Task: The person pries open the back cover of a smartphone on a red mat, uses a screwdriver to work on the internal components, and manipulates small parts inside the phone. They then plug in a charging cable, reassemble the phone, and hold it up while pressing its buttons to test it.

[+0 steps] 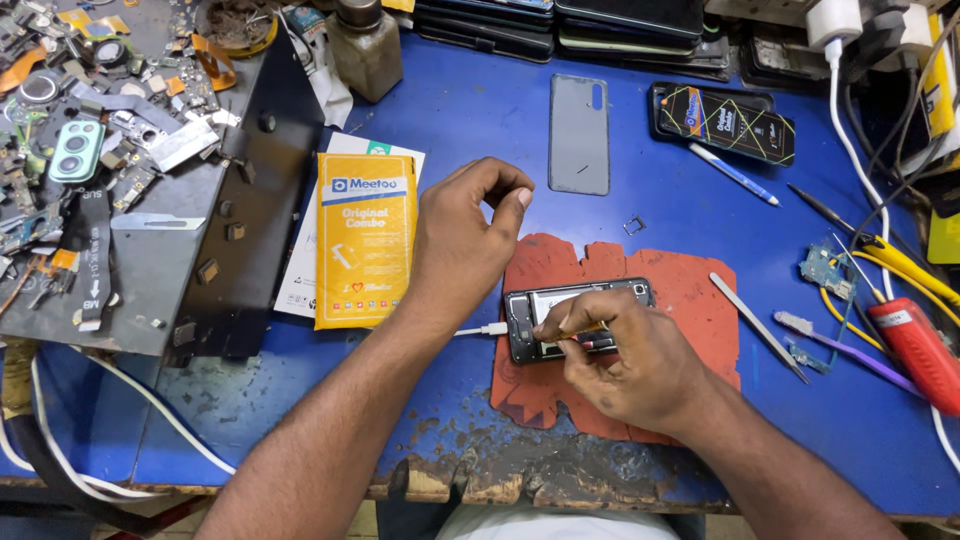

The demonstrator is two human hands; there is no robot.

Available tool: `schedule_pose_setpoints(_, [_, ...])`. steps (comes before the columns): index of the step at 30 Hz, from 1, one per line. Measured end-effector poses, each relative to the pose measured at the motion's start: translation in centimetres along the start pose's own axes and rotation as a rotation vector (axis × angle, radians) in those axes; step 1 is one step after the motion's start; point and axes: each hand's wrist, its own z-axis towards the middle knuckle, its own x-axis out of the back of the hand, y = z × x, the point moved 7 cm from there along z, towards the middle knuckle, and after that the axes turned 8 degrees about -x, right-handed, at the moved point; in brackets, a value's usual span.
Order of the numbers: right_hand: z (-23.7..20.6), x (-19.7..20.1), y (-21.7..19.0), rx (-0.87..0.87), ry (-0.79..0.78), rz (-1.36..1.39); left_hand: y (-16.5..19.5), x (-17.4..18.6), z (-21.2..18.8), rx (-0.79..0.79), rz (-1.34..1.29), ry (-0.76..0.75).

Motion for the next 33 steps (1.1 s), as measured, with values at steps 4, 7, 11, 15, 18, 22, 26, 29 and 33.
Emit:
schedule_pose_setpoints(4, [0.1,-0.2,0.1,0.015,-0.020,-0.006,0.1,-0.1,0.0,0.021,-0.016,-0.011])
schedule_pose_setpoints(7, [0.2,-0.3,0.1,0.011,-0.021,-0.006,0.2,-0.1,0.0,0.021,-0.014,-0.015])
schedule_pose_setpoints(11, [0.4,0.1,-0.9,0.069,0.006,-0.221,0.4,0.0,0.0,0.019,-0.021,-0.019])
schedule_pose_setpoints(15, [0.7,0.2,-1.5,0.025,-0.010,-0.269,0.7,-0.1,0.0,0.005,-0.007,-0.025])
schedule_pose_setpoints(18, [0.9,0.3,-2.2,0.066,-0.040,-0.154,0.7,-0.1,-0.1,-0.004,-0.007,-0.028])
schedule_pose_setpoints(22, [1.0,0.3,-2.5,0.043,-0.036,-0.152,0.7,-0.4,-0.1,-0.015,-0.006,-0.044])
schedule_pose_setpoints(26, [1.0,0.2,-2.1,-0.020,-0.006,-0.413,0.8,-0.3,-0.2,-0.064,0.018,-0.039])
schedule_pose_setpoints(29, [1.2,0.1,-2.3,-0.005,-0.022,-0.220,0.8,-0.6,-0.2,-0.055,0.014,-0.063])
schedule_pose_setpoints(33, [1.3,-0.2,-2.8,0.033,-0.068,-0.245,0.9,-0.6,-0.3,-0.070,0.006,-0.077])
